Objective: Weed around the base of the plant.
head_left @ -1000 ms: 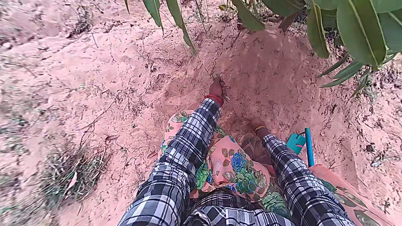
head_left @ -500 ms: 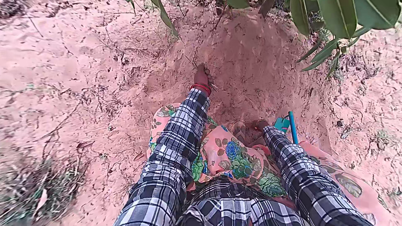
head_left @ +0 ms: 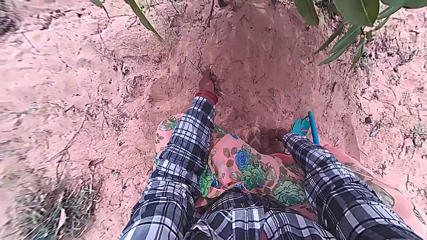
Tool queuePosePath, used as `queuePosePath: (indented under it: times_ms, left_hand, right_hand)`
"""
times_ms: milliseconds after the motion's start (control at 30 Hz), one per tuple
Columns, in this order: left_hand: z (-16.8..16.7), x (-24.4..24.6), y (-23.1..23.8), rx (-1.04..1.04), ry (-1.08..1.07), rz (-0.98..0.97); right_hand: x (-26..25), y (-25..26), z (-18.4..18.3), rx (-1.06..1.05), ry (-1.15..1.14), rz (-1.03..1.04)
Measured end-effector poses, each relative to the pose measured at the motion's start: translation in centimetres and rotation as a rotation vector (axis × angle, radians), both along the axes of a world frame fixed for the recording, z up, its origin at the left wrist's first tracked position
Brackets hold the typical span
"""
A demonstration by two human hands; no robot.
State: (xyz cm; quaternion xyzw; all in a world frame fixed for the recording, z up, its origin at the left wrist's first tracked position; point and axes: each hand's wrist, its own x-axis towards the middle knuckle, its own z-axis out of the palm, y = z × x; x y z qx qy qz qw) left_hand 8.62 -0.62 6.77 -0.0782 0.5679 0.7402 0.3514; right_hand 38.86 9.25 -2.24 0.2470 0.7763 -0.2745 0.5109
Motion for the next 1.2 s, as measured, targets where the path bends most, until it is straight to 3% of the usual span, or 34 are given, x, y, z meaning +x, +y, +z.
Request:
queuePosePath:
  times_ms: [200, 333, 500, 600, 667, 800, 1033, 1133, 1200]
  left_hand:
    - [-0.2, 0.0, 0.1, 0.007, 0.002, -0.020]
    - [0.3, 0.3, -0.1, 0.030, 0.004, -0.015]
    - [0.2, 0.5, 0.1, 0.015, 0.007, -0.026]
    - [0.1, 0.3, 0.1, 0.032, -0.002, -0.023]
    - [0.0, 0.1, 0.0, 0.028, -0.008, -0.025]
    - [0.1, 0.1, 0.1, 0.023, -0.001, -0.031]
    - [0.3, 0.3, -0.1, 0.027, 0.015, -0.036]
    - [0.4, 0.6, 0.2, 0.016, 0.026, -0.039]
    - [0.4, 0.7, 0.3, 0.007, 0.039, -0.042]
  right_hand:
    - [1.2, -1.0, -5.0, 0.075, -0.048, 0.193]
    - [1.2, -1.0, -6.0, 0.037, 0.007, 0.263]
    - [0.6, 2.0, -6.4, 0.175, -0.036, 0.026]
    - [1.6, 6.0, -7.2, 0.360, 0.096, -0.173]
    - [1.6, 8.0, -5.2, 0.447, 0.162, -0.318]
    - [0.8, 10.7, -3.5, 0.388, 0.189, -0.511]
    - [0.9, 3.9, -2.8, 0.312, -0.057, -0.291]
    - [1.3, 2.5, -6.5, 0.242, -0.080, -0.111]
    - [1.1, 1.3, -6.8, 0.227, -0.055, -0.084]
